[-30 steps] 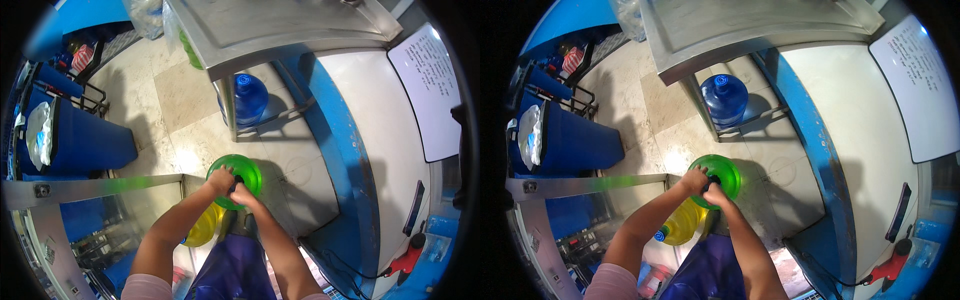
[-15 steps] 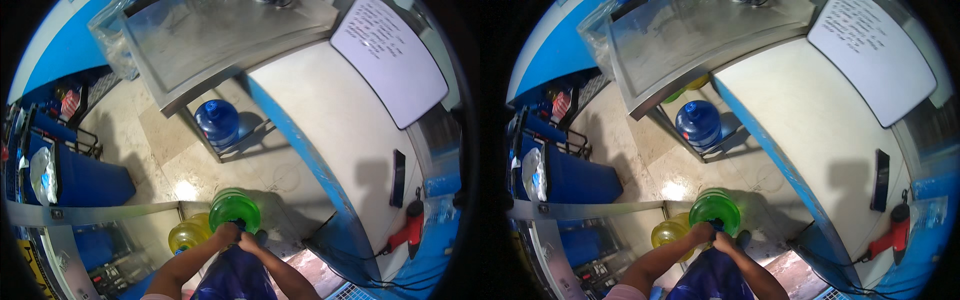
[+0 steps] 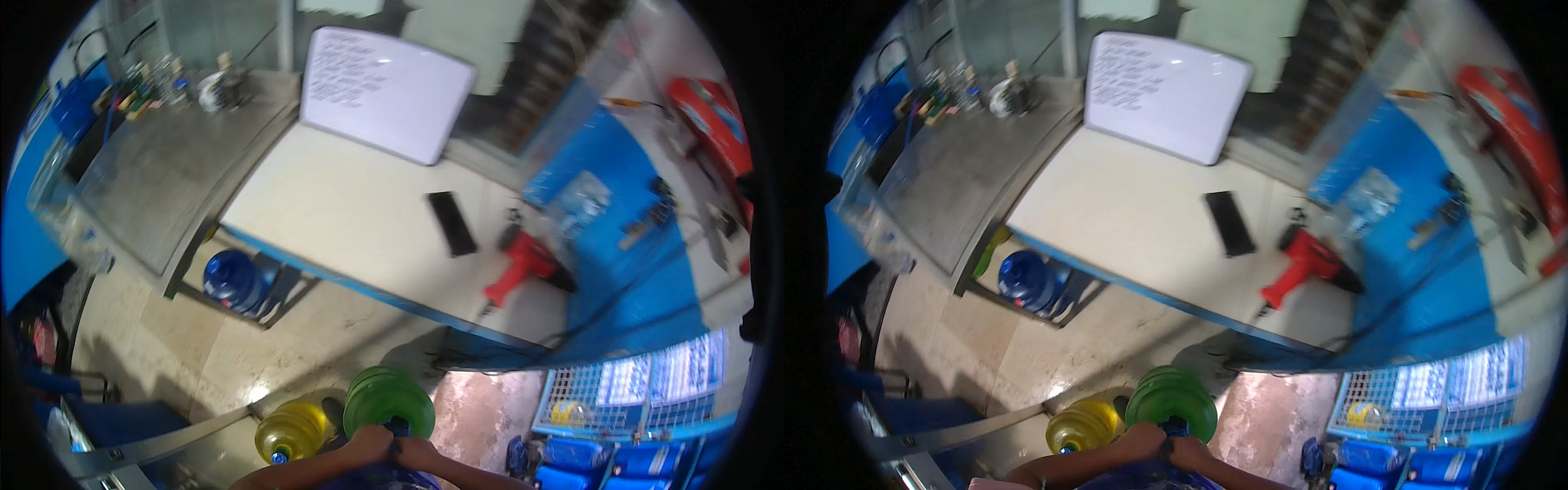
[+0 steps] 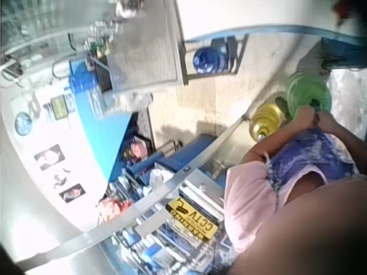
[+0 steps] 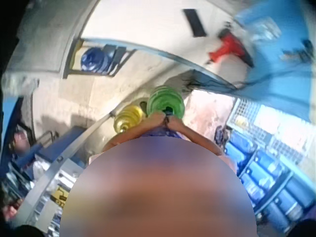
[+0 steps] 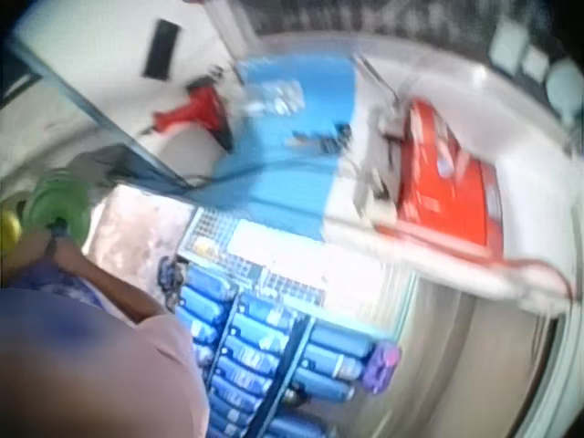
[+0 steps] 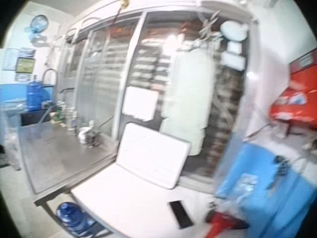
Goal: The person repeatedly carries large water containers from a storage room into a three-wheeled vehicle and places them on the back seat. The person uses a blue plastic bottle lifter to grip and transport the containers.
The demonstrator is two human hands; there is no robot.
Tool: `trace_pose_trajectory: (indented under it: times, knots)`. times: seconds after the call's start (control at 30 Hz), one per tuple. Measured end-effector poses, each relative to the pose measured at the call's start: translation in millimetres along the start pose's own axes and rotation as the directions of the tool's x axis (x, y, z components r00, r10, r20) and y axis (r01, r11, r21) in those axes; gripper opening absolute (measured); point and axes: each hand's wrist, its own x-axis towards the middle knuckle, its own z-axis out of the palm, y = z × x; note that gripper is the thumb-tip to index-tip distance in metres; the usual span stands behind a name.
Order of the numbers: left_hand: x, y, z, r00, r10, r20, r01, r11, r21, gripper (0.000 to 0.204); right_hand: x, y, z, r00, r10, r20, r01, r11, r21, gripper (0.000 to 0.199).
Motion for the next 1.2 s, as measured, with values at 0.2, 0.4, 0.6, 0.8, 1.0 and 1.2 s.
trace_pose_trajectory:
  times: [0.2, 0.4, 0.6, 0.8, 1.0, 1.2]
  knots:
    - [12, 148, -23, 0.926, 0.305, 0.224, -0.319, 0.947, 0.029, 0.018, -163, 47, 1, 0.973, 0.128, -0.195, -0.084, 0.972, 0.218, 0.044]
    - [85, 261, 30, 0.8, 0.368, 0.474, -0.498, 0.848, 0.183, 0.016, -221, 152, 47, 0.87, 0.335, -0.362, -0.059, 0.799, 0.598, 0.037]
    - [162, 339, 94, 0.705, 0.43, 0.564, -0.661, 0.687, 0.301, 0.014, -253, 245, 65, 0.781, 0.442, -0.441, 0.047, 0.663, 0.747, 0.033]
    - [267, 406, 123, 0.617, 0.452, 0.645, -0.763, 0.545, 0.348, 0.011, -252, 334, 44, 0.659, 0.613, -0.436, 0.114, 0.491, 0.863, 0.035]
    - [382, 475, 137, 0.53, 0.596, 0.603, -0.847, 0.409, 0.34, 0.012, -239, 441, -4, 0.432, 0.737, -0.52, 0.221, 0.473, 0.853, 0.03]
    - [464, 555, 132, 0.48, 0.793, 0.375, -0.861, 0.345, 0.373, 0.017, -276, 525, -81, 0.344, 0.731, -0.589, 0.32, 0.498, 0.806, 0.026]
